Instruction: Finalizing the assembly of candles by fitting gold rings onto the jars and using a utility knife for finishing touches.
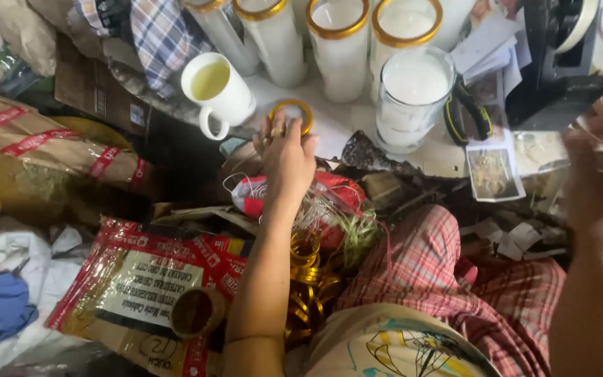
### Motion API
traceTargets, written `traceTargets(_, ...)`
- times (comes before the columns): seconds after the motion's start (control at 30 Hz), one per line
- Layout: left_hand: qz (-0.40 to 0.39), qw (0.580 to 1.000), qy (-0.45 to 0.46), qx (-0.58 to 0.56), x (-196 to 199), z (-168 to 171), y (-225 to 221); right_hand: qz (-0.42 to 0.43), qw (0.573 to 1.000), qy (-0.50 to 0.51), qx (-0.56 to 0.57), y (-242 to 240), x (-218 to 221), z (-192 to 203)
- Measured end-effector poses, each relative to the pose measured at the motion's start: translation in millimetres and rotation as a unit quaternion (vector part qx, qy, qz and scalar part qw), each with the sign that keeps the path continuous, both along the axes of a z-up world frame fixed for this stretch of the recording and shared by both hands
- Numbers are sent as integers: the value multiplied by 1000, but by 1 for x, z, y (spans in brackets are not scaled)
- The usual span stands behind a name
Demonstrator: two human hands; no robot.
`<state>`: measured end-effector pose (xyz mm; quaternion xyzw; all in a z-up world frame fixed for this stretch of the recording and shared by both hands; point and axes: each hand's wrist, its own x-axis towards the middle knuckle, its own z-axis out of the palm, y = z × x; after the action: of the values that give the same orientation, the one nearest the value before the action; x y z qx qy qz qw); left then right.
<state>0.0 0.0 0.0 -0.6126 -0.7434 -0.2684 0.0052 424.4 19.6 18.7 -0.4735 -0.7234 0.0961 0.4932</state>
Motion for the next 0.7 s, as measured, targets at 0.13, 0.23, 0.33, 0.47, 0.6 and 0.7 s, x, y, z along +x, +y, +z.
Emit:
traceTargets(0.13,-35,993,-64,98,17,-1,-17,-57,990,-127,-10,-47,-61,28)
traceTargets(0.23,-160,951,-122,236,49,11,-42,128,988,-53,-70,-79,-112,46)
traceTargets(0.33,-254,913,-164,273,86,2,-76,133,977,14,-168,-88,-132,26)
traceTargets(0.47,-375,879,-146,256,116,0,-93,178,901,214,-333,-93,-136,46)
traceTargets(0.6,-308,843,-302,321,120,26,-68,127,896,267,-330,-85,-100,-7)
traceTargets(0.7,-174,883,-398,179,113,18,-18,126,900,279,-309,-98,-93,26)
